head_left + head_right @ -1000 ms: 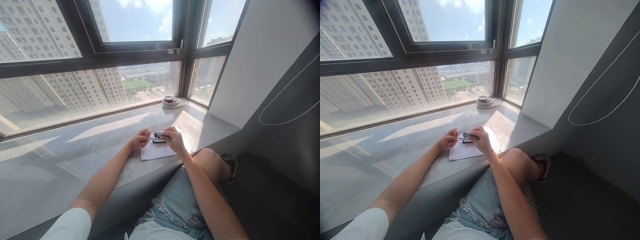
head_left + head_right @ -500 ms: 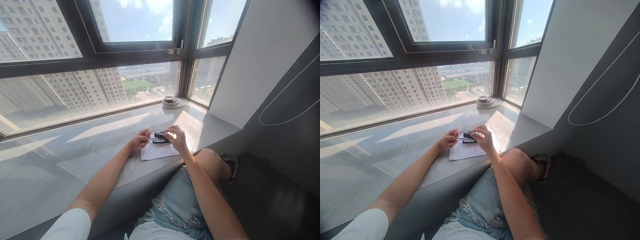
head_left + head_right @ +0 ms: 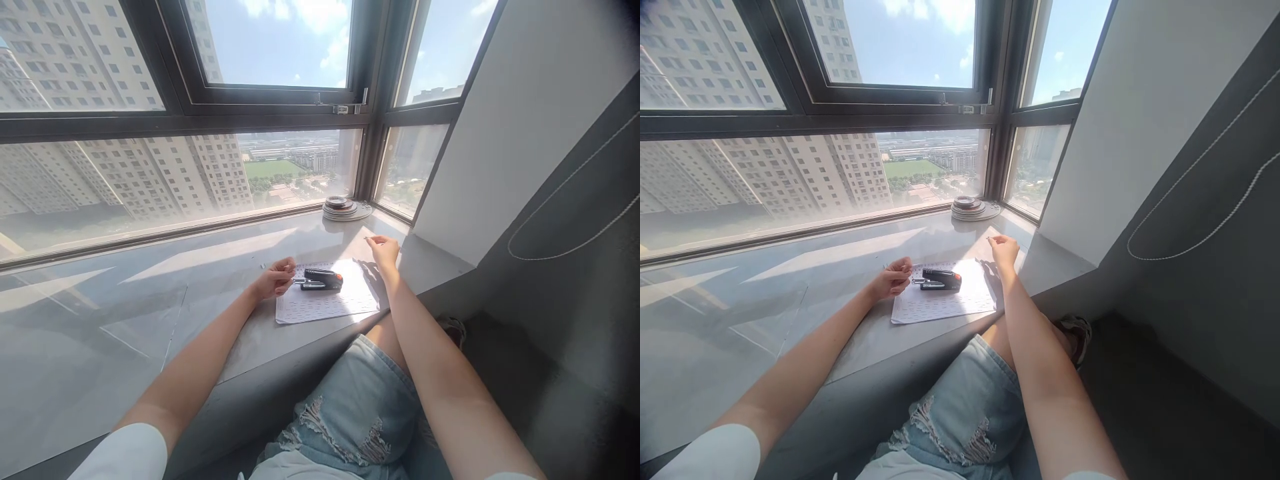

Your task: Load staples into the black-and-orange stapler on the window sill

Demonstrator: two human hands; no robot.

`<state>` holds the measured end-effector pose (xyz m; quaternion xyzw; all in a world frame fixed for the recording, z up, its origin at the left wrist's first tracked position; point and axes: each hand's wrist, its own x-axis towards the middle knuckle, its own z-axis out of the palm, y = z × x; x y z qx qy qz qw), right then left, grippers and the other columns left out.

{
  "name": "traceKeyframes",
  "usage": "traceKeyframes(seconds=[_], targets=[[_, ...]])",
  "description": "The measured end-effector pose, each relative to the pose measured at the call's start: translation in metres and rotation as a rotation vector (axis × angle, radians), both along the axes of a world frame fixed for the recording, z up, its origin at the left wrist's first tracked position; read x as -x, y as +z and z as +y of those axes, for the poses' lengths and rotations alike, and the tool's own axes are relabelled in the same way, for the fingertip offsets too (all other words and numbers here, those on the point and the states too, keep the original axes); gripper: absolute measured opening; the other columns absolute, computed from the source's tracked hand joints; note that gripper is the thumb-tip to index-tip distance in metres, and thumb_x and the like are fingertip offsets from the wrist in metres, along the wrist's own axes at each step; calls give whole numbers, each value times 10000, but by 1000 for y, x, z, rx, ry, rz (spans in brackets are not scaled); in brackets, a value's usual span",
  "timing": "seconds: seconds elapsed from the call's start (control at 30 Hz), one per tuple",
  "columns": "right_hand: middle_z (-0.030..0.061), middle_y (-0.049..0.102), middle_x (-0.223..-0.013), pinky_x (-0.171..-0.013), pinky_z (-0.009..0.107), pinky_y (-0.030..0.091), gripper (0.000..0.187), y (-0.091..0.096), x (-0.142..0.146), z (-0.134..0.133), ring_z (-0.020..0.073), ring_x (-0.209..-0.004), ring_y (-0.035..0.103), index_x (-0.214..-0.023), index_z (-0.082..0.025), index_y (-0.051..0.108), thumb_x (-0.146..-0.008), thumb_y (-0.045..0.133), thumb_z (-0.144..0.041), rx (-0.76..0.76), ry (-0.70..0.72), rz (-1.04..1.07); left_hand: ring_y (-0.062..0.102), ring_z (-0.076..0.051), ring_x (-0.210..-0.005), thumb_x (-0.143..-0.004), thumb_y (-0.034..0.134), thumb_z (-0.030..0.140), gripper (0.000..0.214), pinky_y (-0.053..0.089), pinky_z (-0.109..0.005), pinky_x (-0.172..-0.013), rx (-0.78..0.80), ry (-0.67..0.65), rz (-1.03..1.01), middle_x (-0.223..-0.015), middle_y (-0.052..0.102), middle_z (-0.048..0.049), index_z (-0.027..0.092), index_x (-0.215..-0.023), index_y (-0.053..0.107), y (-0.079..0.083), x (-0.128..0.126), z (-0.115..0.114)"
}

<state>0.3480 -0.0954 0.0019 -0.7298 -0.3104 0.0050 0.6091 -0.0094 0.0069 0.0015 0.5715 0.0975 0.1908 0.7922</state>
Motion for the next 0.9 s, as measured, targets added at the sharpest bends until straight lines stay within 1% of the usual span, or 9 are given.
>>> traceKeyframes(seconds=[0.1, 0.2, 0.33, 0.53, 0.6, 0.67, 0.7, 0.8, 0.9], targets=[[126, 778, -861, -790, 343, 502, 222, -20, -5, 0, 255, -812, 704, -884, -148, 820, -791, 750, -338, 127, -75, -24, 364, -47, -301, -778, 748, 144, 320, 248, -161, -273, -9, 50, -28, -595, 397, 109, 221, -802, 438, 3, 1, 1], [111, 785, -866, -737, 325, 500, 223, -31, 1, 0, 234, -768, 704, -920, -162, 827, -782, 758, -324, 188, -20, -40, 373, -46, -303, -797, 751, 155, 326, 259, -158, -273, -20, 81, -43, -595, 392, 114, 224, -809, 432, 5, 2, 1], [100, 790, -840, -734, 316, 504, 200, -37, 4, 3, 222, -747, 706, -906, -173, 827, -769, 761, -302, 283, 12, -3, 386, -45, -295, -810, 748, 170, 320, 277, -160, -269, -23, 85, -48, -605, 417, 117, 223, -823, 433, 6, 2, 1], [120, 791, -903, -844, 343, 522, 221, -40, 4, 5, 265, -905, 721, -914, -179, 820, -735, 781, -302, 383, -14, -52, 427, -74, -285, -817, 746, 175, 345, 343, -190, -261, -46, 49, -48, -591, 413, 119, 228, -813, 405, 6, 2, 3], [111, 780, -899, -840, 345, 532, 320, -38, 5, 5, 258, -877, 718, -997, -169, 808, -708, 807, -307, 364, -14, -34, 436, -77, -292, -816, 744, 170, 345, 363, -194, -262, -53, 39, -44, -590, 402, 117, 228, -810, 404, 7, 2, 2], [100, 764, -898, -792, 334, 542, 399, -36, 7, 4, 235, -808, 708, -1077, -159, 784, -718, 802, -333, 272, -33, 20, 443, -78, -303, -814, 743, 168, 349, 376, -195, -265, -53, 34, -39, -590, 387, 116, 228, -811, 400, 8, 2, 2], [98, 758, -906, -752, 325, 544, 397, -34, 9, 3, 222, -767, 698, -1094, -157, 773, -749, 774, -355, 204, -52, 58, 443, -76, -306, -814, 743, 169, 351, 379, -194, -267, -52, 34, -35, -592, 382, 115, 228, -811, 397, 8, 2, 1], [108, 747, -919, -642, 304, 522, 312, -28, 15, -3, 202, -697, 661, -1012, -157, 764, -844, 646, -392, 35, -128, 152, 435, -70, -308, -816, 741, 184, 343, 377, -192, -268, -48, 40, -22, -596, 378, 114, 227, -812, 400, 9, 2, -1], [110, 744, -897, -642, 299, 501, 245, -26, 19, -9, 214, -739, 650, -894, -164, 739, -836, 612, -365, -29, -176, 183, 434, -73, -308, -804, 741, 185, 328, 375, -196, -269, -41, 37, -6, -587, 369, 114, 224, -805, 415, 9, 1, -2]])
